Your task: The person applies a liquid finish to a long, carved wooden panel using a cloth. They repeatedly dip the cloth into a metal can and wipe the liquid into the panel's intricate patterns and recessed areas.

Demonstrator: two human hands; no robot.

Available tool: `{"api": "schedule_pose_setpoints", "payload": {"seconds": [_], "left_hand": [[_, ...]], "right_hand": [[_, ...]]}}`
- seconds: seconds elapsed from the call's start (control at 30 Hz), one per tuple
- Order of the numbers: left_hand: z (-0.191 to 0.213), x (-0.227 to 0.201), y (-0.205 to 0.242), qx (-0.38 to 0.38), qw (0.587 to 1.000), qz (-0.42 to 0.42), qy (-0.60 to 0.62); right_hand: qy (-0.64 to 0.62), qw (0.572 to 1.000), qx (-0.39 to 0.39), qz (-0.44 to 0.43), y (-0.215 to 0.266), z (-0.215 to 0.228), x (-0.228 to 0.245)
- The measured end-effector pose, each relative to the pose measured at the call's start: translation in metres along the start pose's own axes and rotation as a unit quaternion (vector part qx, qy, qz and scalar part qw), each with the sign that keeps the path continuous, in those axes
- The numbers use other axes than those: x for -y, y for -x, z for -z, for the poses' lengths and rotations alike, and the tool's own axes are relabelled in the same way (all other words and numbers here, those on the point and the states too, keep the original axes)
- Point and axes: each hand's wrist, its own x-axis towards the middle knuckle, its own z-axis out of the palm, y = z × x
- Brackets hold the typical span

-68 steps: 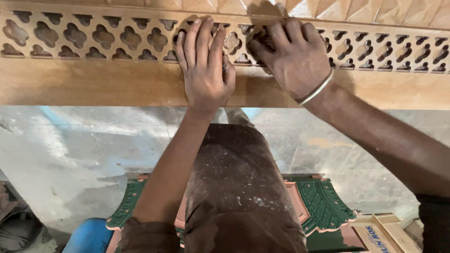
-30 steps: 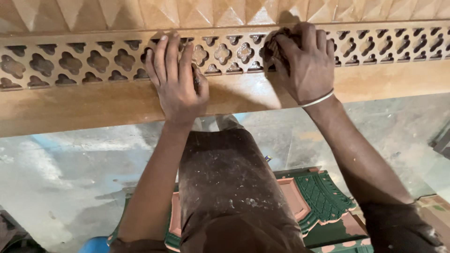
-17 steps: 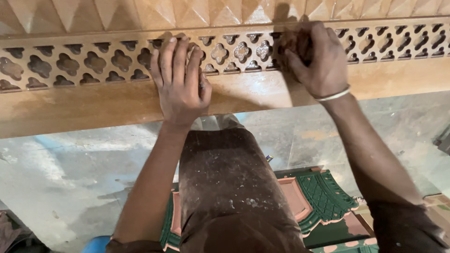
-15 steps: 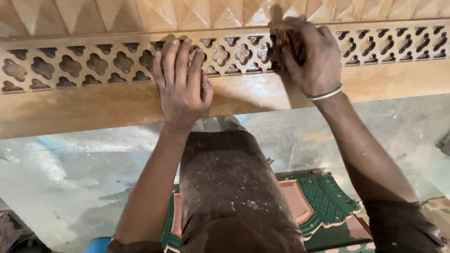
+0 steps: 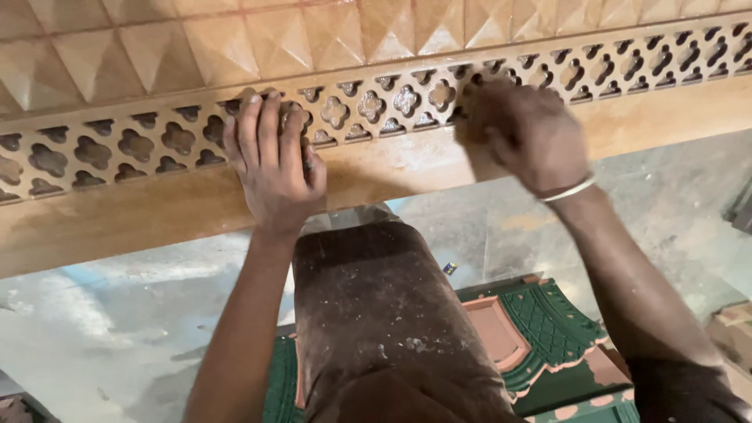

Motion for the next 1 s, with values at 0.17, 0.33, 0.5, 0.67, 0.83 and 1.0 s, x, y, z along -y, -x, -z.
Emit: {"api": "schedule_pose_setpoints", "payload": {"seconds": [0.17, 0.33, 0.5, 0.67, 0.83, 1.0], "left_hand": [[0.0, 0.0, 0.001, 0.013, 1.0, -0.009, -0.019], [-0.001, 0.0, 0.0, 0.033, 0.999, -0.009, -0.026], [-0.001, 0.001, 0.0, 0.013, 0.999, -0.024, -0.044], [-0.002, 0.004, 0.0, 0.014, 0.999, -0.02, -0.036], [-0.003, 0.006, -0.002, 0.025, 0.999, -0.01, -0.035], [-0.005, 0.006, 0.001, 0.03, 0.999, 0.001, -0.032]], "right_hand": [[0.06, 0.996, -0.028, -0.064, 0.022, 0.023, -0.033], [0.06, 0.995, -0.084, -0.016, -0.005, 0.01, -0.012], [0.242, 0.97, -0.017, 0.015, -0.02, -0.005, -0.025], [0.286, 0.956, 0.0, 0.064, -0.027, 0.002, -0.045], [0.316, 0.947, -0.024, 0.058, -0.035, 0.039, -0.035], [0.219, 0.974, -0.021, 0.056, -0.03, 0.048, -0.033]]}}
